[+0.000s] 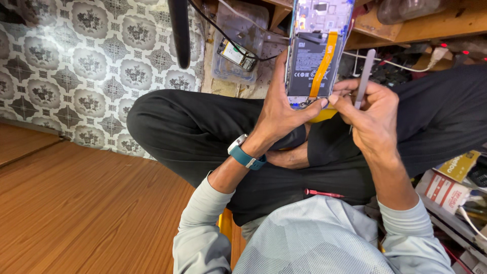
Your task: The person sits cross-legged on the floor and uses a metal prying tool to carefully separate the screen assembly from the phone's frame. They work along the edges of the device to detach the display, then lift the screen away from the body.
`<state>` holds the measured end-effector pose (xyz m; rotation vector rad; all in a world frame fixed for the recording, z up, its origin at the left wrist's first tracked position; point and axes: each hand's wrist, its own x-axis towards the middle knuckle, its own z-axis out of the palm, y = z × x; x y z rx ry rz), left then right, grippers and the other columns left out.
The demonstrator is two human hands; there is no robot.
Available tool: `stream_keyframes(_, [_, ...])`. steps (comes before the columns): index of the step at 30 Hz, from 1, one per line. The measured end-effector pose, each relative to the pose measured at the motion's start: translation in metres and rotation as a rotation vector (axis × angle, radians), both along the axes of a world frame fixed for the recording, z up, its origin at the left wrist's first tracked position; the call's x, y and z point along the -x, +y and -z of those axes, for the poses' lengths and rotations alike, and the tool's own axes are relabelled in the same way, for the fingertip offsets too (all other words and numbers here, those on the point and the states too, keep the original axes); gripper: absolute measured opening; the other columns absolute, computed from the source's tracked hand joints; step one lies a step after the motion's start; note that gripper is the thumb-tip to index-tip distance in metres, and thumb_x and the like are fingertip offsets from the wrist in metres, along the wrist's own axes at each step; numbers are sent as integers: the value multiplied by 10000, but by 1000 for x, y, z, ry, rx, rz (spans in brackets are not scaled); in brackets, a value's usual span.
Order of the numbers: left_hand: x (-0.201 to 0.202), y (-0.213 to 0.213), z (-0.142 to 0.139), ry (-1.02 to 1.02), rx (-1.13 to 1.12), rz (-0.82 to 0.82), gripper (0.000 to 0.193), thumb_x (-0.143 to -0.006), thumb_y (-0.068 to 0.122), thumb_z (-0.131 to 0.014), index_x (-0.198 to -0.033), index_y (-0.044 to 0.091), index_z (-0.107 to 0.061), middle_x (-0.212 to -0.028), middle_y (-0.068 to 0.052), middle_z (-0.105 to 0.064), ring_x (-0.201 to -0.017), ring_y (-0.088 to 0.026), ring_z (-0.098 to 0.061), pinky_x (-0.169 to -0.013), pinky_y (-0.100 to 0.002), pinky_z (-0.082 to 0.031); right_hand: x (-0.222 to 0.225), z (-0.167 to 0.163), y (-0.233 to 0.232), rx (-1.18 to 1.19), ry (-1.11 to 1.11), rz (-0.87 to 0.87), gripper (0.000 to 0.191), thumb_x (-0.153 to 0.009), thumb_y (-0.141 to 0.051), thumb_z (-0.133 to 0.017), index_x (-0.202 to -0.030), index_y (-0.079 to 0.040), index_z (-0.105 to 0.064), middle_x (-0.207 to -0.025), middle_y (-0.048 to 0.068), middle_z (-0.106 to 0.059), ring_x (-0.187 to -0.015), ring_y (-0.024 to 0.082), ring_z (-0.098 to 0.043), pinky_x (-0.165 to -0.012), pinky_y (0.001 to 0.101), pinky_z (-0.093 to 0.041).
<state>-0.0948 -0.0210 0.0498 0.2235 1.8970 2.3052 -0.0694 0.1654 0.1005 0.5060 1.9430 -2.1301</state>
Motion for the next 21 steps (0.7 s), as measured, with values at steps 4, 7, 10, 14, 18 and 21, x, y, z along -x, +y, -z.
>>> stream_keyframes(4, [0,-2,-2,6,6,3,998,-825,83,-871,-1603,14,-249,-1413,-144,-532,-1338,-209,-539,-1178,-342,-457,2,5,2,-31,-10,-39,157,-936,64,-734,-1085,56,-687,-811,-8,-602,-615,6,-463,-543,170,-313])
stream_keyframes(7, [2,-4,-2,37,29,31,987,-809,71,-870,-1591,9,-272,-1416,-141,-526,-1334,-206,-539,-1211,-360,-462,6,12,5,-18,-55,-74,164,-900,74,-715,-1054,41,-669,-865,2,-639,-612,8,-484,-530,174,-330])
stream_keyframes(10, [4,-4,-2,29,-6,61,980,-819,62,-864,-1593,20,-264,-1420,-131,-527,-1349,-200,-532,-1222,-355,-448,9,18,10,-2,-69,-110,168,-889,87,-700,-1044,37,-659,-898,13,-656,-616,12,-495,-526,181,-337])
stream_keyframes(14, [7,-7,-3,-93,-117,121,982,-811,53,-864,-1598,38,-278,-1423,-125,-542,-1358,-200,-527,-1211,-355,-451,8,23,14,91,-137,-98,167,-872,88,-694,-1023,32,-650,-864,15,-647,-560,12,-465,-468,186,-299])
stream_keyframes(18, [7,-11,-3,-170,-177,160,1001,-797,41,-865,-1601,40,-268,-1455,-122,-539,-1396,-200,-515,-1214,-352,-430,8,25,16,166,-155,-109,152,-893,80,-696,-1030,37,-647,-844,17,-626,-544,10,-442,-460,189,-286])
stream_keyframes(21, [7,-10,-1,-165,-177,151,993,-800,29,-862,-1602,38,-276,-1455,-120,-534,-1393,-193,-511,-1216,-349,-429,9,26,15,149,-149,-116,151,-898,78,-701,-1035,43,-648,-843,8,-616,-551,9,-439,-463,188,-281])
